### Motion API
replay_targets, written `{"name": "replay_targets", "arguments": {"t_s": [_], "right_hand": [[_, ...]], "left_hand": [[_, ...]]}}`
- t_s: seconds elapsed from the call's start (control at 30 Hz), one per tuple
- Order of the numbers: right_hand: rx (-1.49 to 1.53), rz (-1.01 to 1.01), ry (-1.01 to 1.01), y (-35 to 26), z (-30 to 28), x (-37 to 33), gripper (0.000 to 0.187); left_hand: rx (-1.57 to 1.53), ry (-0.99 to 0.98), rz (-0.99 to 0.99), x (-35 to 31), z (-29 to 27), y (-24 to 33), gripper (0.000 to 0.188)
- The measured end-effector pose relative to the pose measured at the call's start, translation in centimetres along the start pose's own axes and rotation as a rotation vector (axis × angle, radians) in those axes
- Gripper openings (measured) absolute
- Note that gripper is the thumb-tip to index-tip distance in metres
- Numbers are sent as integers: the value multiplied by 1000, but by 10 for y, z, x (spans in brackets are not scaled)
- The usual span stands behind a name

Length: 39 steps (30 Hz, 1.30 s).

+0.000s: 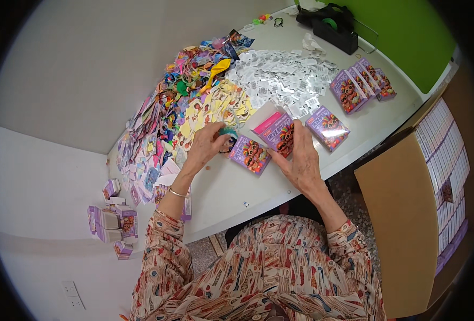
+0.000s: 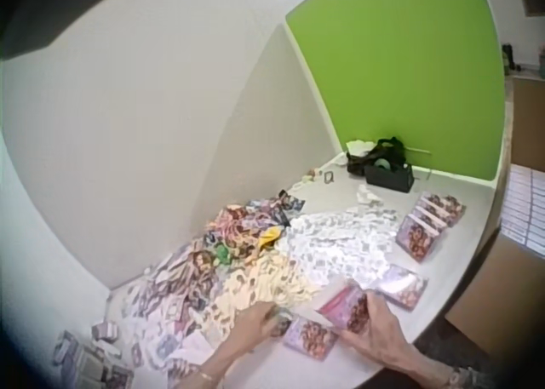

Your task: Manually pack stickers or small cards into retail display boxes on a workbench.

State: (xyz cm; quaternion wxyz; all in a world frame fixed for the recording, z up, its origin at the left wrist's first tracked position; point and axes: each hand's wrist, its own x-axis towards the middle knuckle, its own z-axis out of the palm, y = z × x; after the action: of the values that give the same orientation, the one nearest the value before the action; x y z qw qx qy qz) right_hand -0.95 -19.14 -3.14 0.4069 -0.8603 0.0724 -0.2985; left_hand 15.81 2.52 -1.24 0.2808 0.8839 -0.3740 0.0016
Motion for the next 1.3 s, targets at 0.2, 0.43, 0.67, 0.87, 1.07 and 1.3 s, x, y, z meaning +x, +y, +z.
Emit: {"name": "replay_targets", "arguments": {"t_s": [0.2, 0.43, 0.67, 0.87, 1.07, 1.3], "right_hand": [[-106, -34, -74, -6, -1, 0, 80], [-142, -43, -132, -9, -5, 2, 83], [-121, -19, -239, -21, -13, 1, 83], [-128, 25, -304, -20, -18, 2, 84], [-115, -9, -331, -24, -19, 4, 82], [-112, -18, -337, -18, -20, 0, 81]], "left_hand": [[-200, 248, -102, 1, -4, 4, 19], [-17, 470, 244, 15, -23, 74, 19], [141, 388, 508, 14, -7, 95, 33], [195, 477, 542, 18, -22, 98, 32], [46, 289, 434, 10, -5, 98, 29], [95, 174, 364, -3, 11, 110, 27]]}}
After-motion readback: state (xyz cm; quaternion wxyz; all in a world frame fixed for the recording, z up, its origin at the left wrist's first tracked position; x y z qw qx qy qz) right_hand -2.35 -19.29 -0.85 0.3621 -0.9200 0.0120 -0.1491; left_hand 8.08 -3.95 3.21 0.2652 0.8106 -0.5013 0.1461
